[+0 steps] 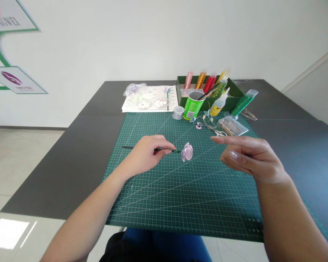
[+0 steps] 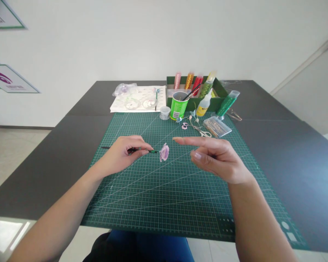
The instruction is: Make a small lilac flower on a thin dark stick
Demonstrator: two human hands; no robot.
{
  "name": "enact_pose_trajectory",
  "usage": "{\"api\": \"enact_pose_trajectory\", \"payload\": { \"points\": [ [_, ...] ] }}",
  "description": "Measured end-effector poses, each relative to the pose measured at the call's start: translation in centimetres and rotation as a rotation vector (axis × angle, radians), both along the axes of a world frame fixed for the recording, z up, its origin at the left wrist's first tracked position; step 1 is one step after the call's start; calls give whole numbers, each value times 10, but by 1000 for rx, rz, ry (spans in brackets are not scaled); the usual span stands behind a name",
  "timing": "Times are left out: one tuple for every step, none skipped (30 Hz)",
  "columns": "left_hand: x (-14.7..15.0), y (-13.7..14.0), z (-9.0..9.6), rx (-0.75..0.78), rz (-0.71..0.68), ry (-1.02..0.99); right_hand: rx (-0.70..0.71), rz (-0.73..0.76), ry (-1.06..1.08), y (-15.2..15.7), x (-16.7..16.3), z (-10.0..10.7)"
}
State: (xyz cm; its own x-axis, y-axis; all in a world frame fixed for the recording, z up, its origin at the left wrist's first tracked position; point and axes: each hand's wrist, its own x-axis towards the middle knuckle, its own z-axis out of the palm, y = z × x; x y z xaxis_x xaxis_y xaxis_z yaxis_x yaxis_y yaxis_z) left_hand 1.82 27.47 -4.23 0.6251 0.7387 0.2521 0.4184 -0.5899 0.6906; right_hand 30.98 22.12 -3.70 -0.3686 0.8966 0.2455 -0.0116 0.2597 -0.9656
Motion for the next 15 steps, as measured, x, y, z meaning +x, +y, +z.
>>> {"api": "enact_pose_trajectory", "payload": {
  "points": [
    [1,-2,0,-20,-31,2,4,3,-5,1,0,0],
    [3,-3,0,-39,-61,7,10,12,-9,2,1,0],
    [5,-5,0,-58,-90,14,16,24,-7,4,1,-1],
    [6,-7,-1,-77,-118,22,23,38,1,5,1,-1],
    [8,-9,-1,-96,-143,30,27,51,6,7,2,-1],
    [10,-10,-2,-113,-166,37,28,59,10,8,2,-1],
    [11,-12,-3,-126,-186,41,27,63,13,10,2,-1],
    [12,-13,-5,-136,-203,43,24,62,16,10,2,-1],
    [14,-14,-6,-146,-216,44,23,59,17,11,2,-2],
    [15,-15,-6,-155,-228,44,23,58,17,11,2,-2],
    [16,-15,-7,-165,-238,45,26,57,21,11,2,-2],
    [16,-16,-8,-175,-247,45,30,57,25,11,2,-2],
    [17,-16,-8,-185,-255,44,32,56,24,11,3,-2],
    [18,-17,-8,-193,-264,42,32,56,21,10,3,-2],
    [19,-17,-9,-199,-271,41,31,56,20,10,4,-2]
  ]
}}
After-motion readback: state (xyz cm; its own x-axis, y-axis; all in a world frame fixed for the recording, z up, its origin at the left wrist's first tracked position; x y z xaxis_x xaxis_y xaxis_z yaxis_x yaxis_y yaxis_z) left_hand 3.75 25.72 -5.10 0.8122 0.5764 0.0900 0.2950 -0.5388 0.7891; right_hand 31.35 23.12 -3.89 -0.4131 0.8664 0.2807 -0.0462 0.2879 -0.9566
